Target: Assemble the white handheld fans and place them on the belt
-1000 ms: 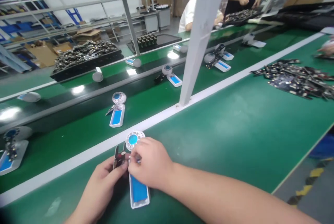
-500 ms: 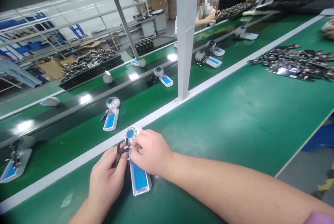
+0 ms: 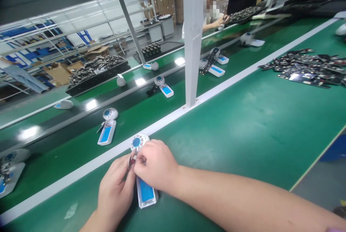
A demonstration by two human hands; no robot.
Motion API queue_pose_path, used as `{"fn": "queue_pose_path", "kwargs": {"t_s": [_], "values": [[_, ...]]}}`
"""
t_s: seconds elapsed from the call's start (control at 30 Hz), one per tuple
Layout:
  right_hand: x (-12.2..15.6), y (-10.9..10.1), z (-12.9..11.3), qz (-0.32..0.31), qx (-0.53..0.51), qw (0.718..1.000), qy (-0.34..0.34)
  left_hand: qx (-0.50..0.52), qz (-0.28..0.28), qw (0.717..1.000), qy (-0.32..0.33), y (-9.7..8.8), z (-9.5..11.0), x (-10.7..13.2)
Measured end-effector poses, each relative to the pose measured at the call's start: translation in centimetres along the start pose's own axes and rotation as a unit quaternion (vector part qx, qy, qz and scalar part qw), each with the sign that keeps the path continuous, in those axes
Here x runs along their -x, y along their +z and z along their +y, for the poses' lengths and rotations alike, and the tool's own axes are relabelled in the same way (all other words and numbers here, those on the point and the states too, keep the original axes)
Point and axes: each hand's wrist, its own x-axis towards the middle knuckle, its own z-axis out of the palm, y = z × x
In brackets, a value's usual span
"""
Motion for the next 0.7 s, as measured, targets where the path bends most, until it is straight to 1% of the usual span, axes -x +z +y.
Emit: {"fn": "queue_pose_path", "kwargs": {"t_s": [0.1,0.27,0.37,0.5,0.7], "values": [[0.11,0.09,0.25,-0.011,0.018,0.999,-0.024,0.002,-0.003,1.000,0.007,-0.04,-0.14,-0.13],[0.14,-0.09,0.78,-0.017,0.072,0.990,-0.123,0.035,-0.011,0.999,-0.003,-0.38,-0.34,-0.34],[0.11,-0.17,0.91,-0.019,0.079,0.985,-0.153,0.056,-0.023,0.998,-0.007,-0.55,-0.34,-0.38],[0.11,-0.17,1.00,-0.027,0.060,0.986,-0.151,0.097,-0.033,0.995,-0.017,-0.75,-0.32,-0.55],[0.23,-0.24,1.02,-0.037,0.023,0.993,-0.111,0.149,-0.031,0.987,-0.052,-0.86,-0.05,-0.96]]}}
